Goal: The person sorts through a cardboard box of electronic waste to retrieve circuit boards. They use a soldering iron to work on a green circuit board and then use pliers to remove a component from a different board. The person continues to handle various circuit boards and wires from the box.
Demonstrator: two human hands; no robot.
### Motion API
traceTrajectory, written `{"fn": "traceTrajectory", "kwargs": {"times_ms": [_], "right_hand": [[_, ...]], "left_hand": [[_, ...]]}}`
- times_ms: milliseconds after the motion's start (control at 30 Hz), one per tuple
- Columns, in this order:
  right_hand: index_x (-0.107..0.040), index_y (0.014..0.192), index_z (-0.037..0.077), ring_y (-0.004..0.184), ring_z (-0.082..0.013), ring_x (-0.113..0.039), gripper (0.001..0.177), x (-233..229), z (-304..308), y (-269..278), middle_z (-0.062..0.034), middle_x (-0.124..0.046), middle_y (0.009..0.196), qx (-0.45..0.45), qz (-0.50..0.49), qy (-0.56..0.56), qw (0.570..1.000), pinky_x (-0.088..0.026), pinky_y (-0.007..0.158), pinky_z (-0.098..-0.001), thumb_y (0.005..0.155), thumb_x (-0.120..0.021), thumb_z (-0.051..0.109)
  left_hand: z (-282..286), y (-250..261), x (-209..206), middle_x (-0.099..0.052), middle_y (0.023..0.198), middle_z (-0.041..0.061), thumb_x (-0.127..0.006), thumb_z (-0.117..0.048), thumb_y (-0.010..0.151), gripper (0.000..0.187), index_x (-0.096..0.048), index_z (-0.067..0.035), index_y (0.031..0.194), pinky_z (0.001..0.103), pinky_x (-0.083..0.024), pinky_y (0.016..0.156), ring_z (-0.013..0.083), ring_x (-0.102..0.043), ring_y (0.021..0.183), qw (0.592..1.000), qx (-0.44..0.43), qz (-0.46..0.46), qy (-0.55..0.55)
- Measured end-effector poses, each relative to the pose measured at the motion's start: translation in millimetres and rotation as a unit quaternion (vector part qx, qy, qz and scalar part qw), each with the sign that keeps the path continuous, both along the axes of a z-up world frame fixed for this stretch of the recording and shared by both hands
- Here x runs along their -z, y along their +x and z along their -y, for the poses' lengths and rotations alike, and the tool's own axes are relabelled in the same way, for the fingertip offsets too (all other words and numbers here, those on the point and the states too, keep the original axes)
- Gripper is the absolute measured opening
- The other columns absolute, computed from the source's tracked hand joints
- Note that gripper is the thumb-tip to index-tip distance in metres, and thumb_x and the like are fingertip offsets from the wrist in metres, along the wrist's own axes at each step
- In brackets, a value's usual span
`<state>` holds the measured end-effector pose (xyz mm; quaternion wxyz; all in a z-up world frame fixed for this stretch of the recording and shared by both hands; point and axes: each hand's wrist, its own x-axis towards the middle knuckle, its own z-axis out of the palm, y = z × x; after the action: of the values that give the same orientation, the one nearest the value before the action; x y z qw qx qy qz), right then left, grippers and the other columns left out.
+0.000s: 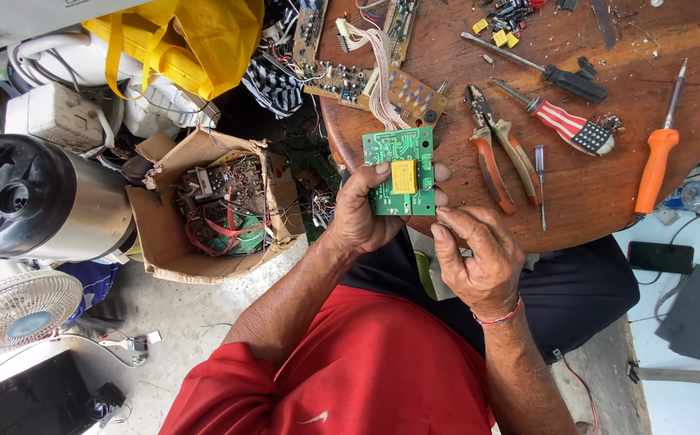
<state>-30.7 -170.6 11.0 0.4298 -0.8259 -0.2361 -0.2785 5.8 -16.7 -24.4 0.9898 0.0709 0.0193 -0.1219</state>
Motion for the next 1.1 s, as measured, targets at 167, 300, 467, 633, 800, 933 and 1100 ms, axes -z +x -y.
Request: {"fn": "traceTrajectory", "kwargs": {"times_ms": [167, 300, 467, 633, 800, 933, 1100], "right_hand": [[-0.078, 0.109, 0.001, 0.076, -0.0268, -0.072, 0.016, -6, 0, 3, -0.0129, -0.073, 0.095, 0.013, 0.006, -0.001, 1.0, -0.059, 0.066, -0.0377, 0.096, -0.075, 0.009], [-0.072, 0.122, 0.0, 0.079, -0.0236, -0.065, 0.031, -10, -1, 6, -0.0142, -0.069, 0.107, 0.026, 0.003, -0.011, 1.0, -0.057, 0.066, -0.0358, 0.098, -0.075, 0.019], [-0.058, 0.137, -0.005, 0.099, -0.0315, -0.065, 0.056, -20, -14, 18, -0.0244, -0.06, 0.122, 0.007, -0.013, -0.025, 1.0, -0.059, 0.081, -0.0429, 0.098, -0.076, 0.031], [-0.056, 0.14, -0.003, 0.11, -0.0375, -0.065, 0.062, -14, -16, 16, -0.0212, -0.056, 0.128, 0.027, -0.031, -0.04, 0.998, -0.058, 0.09, -0.05, 0.098, -0.078, 0.036], [-0.059, 0.139, -0.001, 0.102, -0.0337, -0.066, 0.065, -12, -19, 18, -0.0192, -0.058, 0.126, 0.057, -0.015, -0.053, 0.997, -0.059, 0.088, -0.0471, 0.095, -0.08, 0.041], [-0.064, 0.138, 0.0, 0.103, -0.0339, -0.067, 0.062, -14, -22, 20, -0.0168, -0.058, 0.123, 0.078, 0.0, -0.087, 0.993, -0.059, 0.087, -0.0459, 0.099, -0.072, 0.047], [-0.068, 0.135, 0.005, 0.106, -0.0332, -0.07, 0.056, -8, -6, 20, -0.0147, -0.064, 0.119, 0.108, -0.009, -0.117, 0.987, -0.06, 0.09, -0.0433, 0.098, -0.07, 0.046]], "left_hand": [[4, 1, 17, -0.067, 0.114, 0.041, -0.059, -0.011, 0.097, 0.039, -0.061, 0.011, 0.129, 0.062, -0.063, 0.082, 0.0526, -0.073, 0.095, 0.999, -0.022, 0.025, 0.02], [11, -3, 2, -0.069, 0.106, 0.039, -0.063, -0.006, 0.096, 0.032, -0.062, 0.01, 0.124, 0.057, -0.064, 0.075, 0.0486, -0.074, 0.09, 0.994, -0.074, 0.014, 0.076], [19, 0, -28, -0.068, 0.077, 0.021, -0.071, -0.004, 0.09, 0.018, -0.066, 0.004, 0.105, 0.036, -0.062, 0.053, 0.0256, -0.072, 0.064, 0.972, -0.147, 0.004, 0.183], [5, 1, -19, -0.067, 0.077, 0.014, -0.072, -0.006, 0.087, 0.021, -0.071, 0.005, 0.105, 0.028, -0.058, 0.054, 0.014, -0.066, 0.066, 0.915, -0.161, 0.093, 0.357], [4, -3, -25, -0.072, 0.087, 0.011, -0.075, -0.007, 0.09, 0.018, -0.074, 0.001, 0.105, 0.03, -0.06, 0.073, 0.0121, -0.068, 0.086, 0.885, -0.157, 0.118, 0.422], [18, -7, -7, -0.073, 0.087, 0.024, -0.072, -0.002, 0.093, 0.021, -0.069, 0.015, 0.105, 0.04, -0.063, 0.078, 0.0261, -0.075, 0.084, 0.952, -0.179, 0.042, 0.244], [9, -5, -8, -0.073, 0.098, 0.02, -0.067, -0.015, 0.097, 0.029, -0.064, 0.005, 0.118, 0.045, -0.064, 0.083, 0.0284, -0.075, 0.089, 0.944, -0.125, 0.031, 0.304]]}}
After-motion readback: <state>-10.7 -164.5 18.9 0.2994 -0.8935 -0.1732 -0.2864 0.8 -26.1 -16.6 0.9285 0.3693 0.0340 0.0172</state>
